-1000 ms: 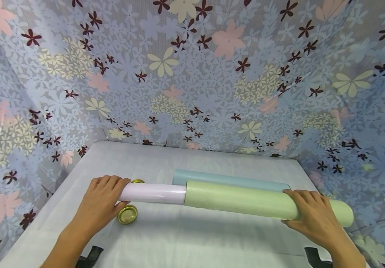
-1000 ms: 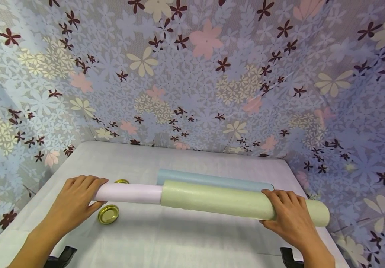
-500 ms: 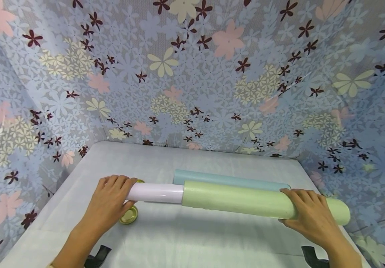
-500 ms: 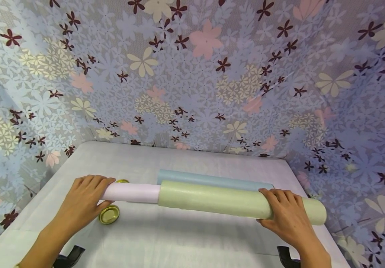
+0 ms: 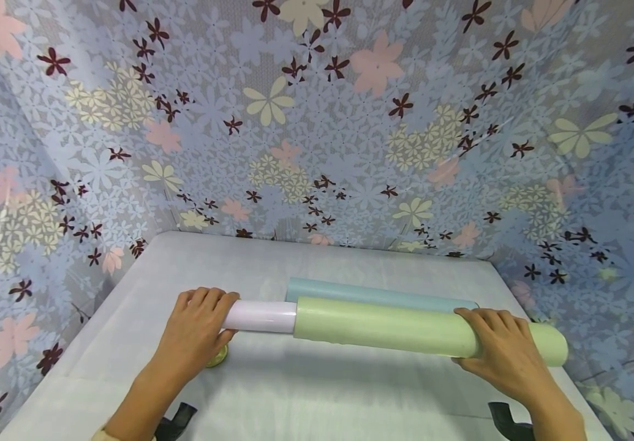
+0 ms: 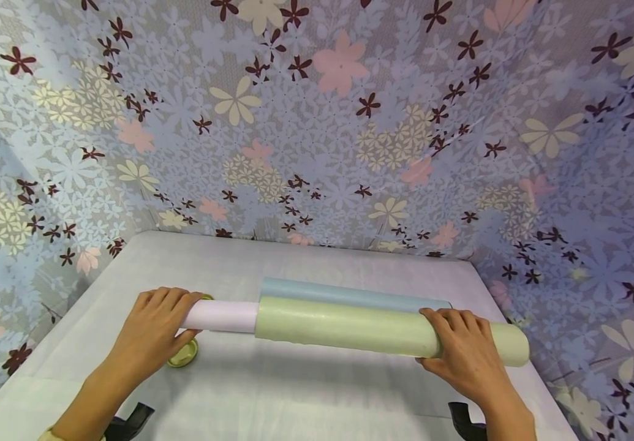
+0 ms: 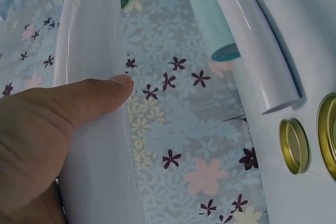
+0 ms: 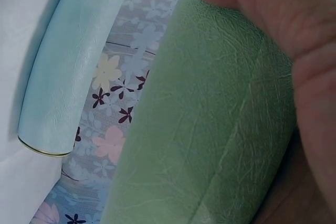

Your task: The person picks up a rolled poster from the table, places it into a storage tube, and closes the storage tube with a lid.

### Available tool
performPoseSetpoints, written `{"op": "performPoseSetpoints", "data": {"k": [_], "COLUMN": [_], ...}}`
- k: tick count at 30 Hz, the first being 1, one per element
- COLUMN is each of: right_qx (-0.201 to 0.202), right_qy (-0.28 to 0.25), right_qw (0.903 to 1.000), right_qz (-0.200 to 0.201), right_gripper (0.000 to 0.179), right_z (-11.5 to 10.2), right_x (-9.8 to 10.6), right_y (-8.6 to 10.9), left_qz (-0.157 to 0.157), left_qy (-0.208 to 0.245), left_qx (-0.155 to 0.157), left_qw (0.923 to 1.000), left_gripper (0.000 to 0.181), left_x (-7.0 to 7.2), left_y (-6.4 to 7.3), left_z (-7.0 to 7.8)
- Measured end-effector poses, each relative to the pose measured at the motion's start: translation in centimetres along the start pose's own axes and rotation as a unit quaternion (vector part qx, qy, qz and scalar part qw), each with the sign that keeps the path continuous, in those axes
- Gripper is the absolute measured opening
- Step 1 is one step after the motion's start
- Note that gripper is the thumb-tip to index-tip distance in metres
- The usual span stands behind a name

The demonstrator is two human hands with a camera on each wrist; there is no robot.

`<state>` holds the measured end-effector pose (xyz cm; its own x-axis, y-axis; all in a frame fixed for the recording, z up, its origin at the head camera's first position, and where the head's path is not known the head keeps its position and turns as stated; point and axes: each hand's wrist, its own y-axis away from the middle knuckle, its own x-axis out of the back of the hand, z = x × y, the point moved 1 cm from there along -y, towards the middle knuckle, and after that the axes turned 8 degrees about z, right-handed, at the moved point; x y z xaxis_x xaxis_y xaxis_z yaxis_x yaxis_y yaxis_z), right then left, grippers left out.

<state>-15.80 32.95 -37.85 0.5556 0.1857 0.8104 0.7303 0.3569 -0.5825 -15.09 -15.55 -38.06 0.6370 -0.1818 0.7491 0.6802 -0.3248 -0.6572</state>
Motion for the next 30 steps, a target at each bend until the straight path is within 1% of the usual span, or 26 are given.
{"op": "performPoseSetpoints", "data": {"k": [8, 11, 18, 24, 30], "right_qx": [-0.002, -0.002, -0.002, 0.005, 0.013], "right_qy": [-0.001, 0.001, 0.001, -0.003, 0.000], "right_qw": [1.0000, 1.0000, 0.9999, 1.0000, 0.9999], "right_qz": [-0.006, -0.008, -0.010, -0.005, -0.002], "right_gripper": [0.088, 0.088, 0.087, 0.086, 0.087], "right_z": [-0.2, -0.4, -0.9, -1.5, -2.1], "right_x": [-0.2, -0.2, -0.4, -0.6, -0.9], "right_y": [-0.1, -0.1, -0.3, -0.7, -1.0], "left_qz": [0.019, 0.020, 0.006, 0.022, 0.028], "left_qy": [-0.005, -0.006, -0.014, -0.014, -0.006], "left_qx": [-0.010, -0.008, -0.004, -0.009, -0.010], "left_qw": [0.9998, 0.9998, 0.9999, 0.9996, 0.9995], "left_gripper": [0.059, 0.059, 0.060, 0.060, 0.059], "left_x": [-0.6, -0.7, -0.9, -1.1, -1.4], "left_y": [-0.2, -0.2, -0.4, -0.6, -0.7], "left_z": [0.7, 1.0, 1.8, 2.2, 2.6]}}
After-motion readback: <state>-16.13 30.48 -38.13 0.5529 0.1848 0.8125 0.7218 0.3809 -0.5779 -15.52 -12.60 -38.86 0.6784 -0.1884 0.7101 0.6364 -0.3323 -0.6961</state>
